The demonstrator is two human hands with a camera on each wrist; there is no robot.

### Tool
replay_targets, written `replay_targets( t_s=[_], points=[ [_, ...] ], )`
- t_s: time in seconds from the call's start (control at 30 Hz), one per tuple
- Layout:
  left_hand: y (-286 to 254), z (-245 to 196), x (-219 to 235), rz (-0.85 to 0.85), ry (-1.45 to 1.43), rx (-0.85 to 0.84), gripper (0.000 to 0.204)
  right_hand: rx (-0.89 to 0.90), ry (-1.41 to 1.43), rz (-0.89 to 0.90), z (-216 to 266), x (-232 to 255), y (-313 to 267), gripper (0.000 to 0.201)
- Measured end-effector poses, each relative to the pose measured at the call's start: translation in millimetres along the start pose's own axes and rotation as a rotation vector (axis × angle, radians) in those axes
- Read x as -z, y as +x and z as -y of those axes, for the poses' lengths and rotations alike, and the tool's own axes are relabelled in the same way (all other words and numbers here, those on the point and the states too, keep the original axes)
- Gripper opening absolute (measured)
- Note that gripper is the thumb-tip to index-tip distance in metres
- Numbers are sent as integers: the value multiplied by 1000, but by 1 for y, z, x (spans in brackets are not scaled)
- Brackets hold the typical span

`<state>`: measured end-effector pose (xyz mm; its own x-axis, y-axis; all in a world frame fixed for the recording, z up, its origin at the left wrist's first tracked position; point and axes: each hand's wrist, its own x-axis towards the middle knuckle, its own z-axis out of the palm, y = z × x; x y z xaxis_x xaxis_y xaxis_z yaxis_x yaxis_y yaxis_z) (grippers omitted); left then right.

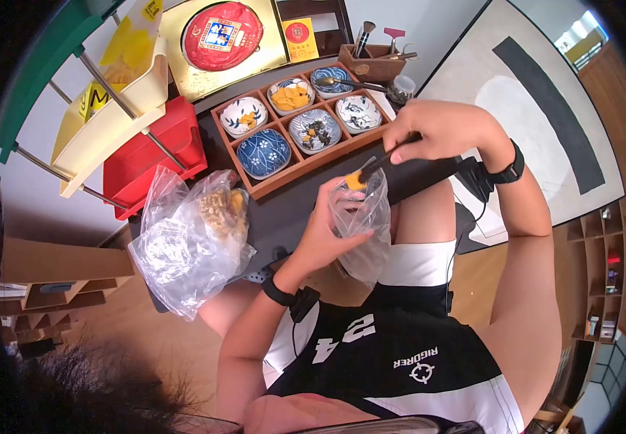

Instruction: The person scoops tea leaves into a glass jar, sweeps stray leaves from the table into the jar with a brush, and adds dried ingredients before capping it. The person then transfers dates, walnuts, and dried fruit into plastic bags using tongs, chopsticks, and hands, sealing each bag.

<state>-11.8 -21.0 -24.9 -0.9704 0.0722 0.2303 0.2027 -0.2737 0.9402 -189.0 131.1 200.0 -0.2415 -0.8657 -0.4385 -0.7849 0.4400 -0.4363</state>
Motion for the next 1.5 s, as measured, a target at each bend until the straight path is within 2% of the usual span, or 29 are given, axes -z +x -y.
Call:
replay_targets(
  t_s=[0.1, 0.17, 0.23, 0.27, 0.33, 0.37, 0.4, 0.47, 0.63, 0.73, 0.9, 1.0, 1.07, 1.3, 1.5],
  points=[
    [0, -8, 0, 11, 54, 7, 92, -68, -38, 14, 5, -6, -4, 19],
    [-1, -6, 2, 51, 192, -27, 89, -94, -47, 2, 10, -4, -6, 19],
    [-2, -4, 0, 42, 165, -17, 88, -48, -16, -157, 16, -1, -5, 18],
    [-1, -4, 0, 33, 138, -7, 88, -46, -19, -160, 16, 0, -4, 18],
    [-1, -6, 1, 28, 129, -4, 87, -106, -56, -260, 9, 0, 4, 17],
    [-1, -6, 1, 23, 115, 3, 87, -38, -189, -326, -4, -3, 10, 17],
    [-1, -6, 1, 22, 117, 2, 87, -35, -191, -327, -10, -3, 16, 17],
    [-1, -5, 1, 18, 141, -17, 88, -63, -278, -481, -15, -2, 30, 18],
    [0, 2, 2, 13, 100, -27, 94, -63, -527, -671, -45, 4, 76, 19],
    [1, 3, 2, 20, 89, -25, 94, -157, -483, -590, -44, 14, 102, 20],
    [1, 0, 3, 30, 38, -16, 88, -98, -561, -508, -61, 24, 138, 28],
    [1, -1, 3, 37, 16, -10, 90, -163, -573, -416, -65, 29, 150, 29],
    [1, -1, 3, 44, 6, -3, 90, -94, -586, -407, -78, 29, 157, 31],
    [1, -1, 2, 50, 6, 10, 91, -119, -601, -342, -85, 31, 164, 31],
    [1, -2, 2, 52, -9, 17, 92, -61, -509, -284, -81, 36, 160, 29]
  ],
)
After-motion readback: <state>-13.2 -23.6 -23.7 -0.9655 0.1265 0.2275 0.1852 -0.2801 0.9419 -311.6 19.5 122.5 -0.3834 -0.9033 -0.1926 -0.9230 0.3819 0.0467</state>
